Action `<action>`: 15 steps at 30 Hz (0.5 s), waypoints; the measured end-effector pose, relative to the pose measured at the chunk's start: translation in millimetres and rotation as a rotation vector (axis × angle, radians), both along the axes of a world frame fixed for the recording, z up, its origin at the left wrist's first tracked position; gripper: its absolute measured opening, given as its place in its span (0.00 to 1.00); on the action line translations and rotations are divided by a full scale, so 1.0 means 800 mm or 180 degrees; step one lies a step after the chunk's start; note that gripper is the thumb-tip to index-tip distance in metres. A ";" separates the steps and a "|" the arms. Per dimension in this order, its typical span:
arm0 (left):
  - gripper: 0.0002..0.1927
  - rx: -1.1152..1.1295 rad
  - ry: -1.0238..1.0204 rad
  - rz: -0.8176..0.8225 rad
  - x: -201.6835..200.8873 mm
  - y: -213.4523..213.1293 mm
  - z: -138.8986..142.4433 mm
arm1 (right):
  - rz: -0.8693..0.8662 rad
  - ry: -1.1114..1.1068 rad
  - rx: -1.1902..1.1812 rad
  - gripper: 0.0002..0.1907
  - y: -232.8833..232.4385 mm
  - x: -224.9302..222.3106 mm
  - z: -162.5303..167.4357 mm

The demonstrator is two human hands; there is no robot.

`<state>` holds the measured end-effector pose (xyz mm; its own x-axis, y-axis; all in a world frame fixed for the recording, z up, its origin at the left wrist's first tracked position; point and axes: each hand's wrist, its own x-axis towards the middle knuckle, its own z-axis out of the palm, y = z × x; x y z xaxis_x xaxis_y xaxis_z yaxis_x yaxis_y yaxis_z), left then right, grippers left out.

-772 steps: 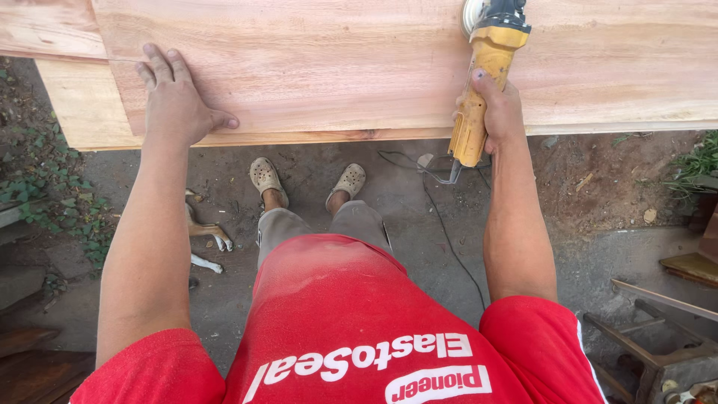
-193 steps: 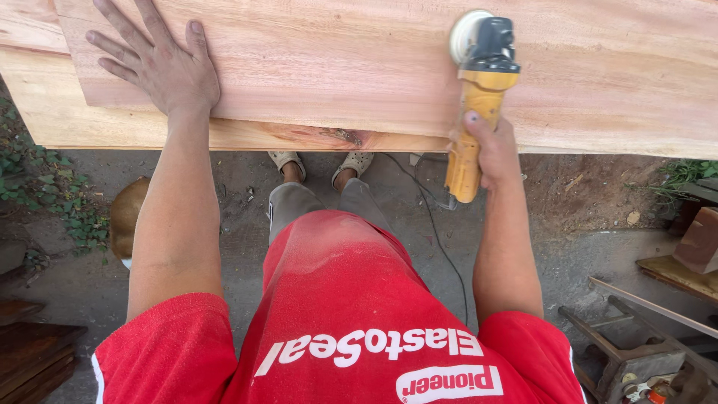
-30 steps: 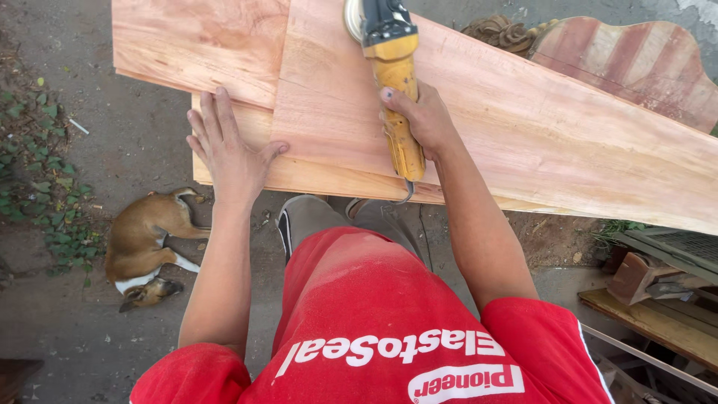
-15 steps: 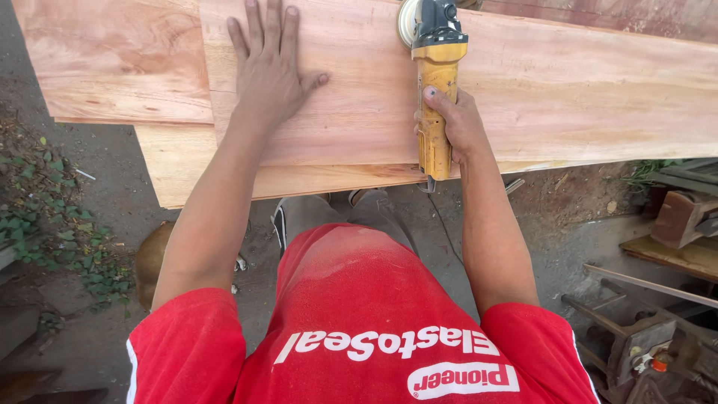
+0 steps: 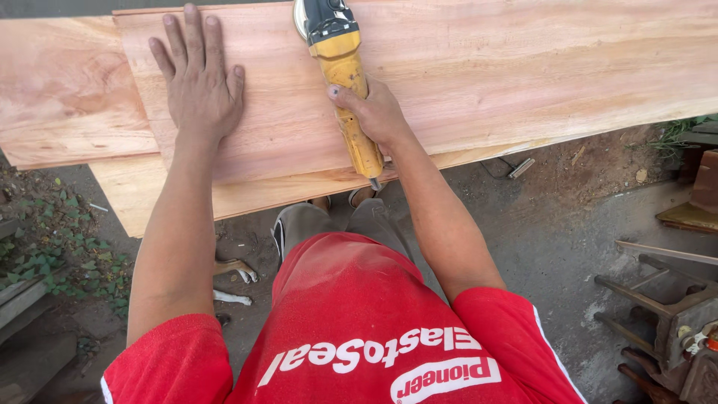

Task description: The person sands long wooden planks laid across a support outdoors, using an angle grinder fitted with a sanding disc. They hold each plank steady with one hand while moving the sander along the surface, working over different sections of the boards.

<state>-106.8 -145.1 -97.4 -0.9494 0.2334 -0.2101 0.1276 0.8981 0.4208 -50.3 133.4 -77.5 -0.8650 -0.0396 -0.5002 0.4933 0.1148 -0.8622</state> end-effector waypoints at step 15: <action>0.41 -0.0441 -0.0274 0.0382 0.001 0.047 0.024 | -0.1455 -0.0317 -0.0255 0.20 0.275 0.031 0.032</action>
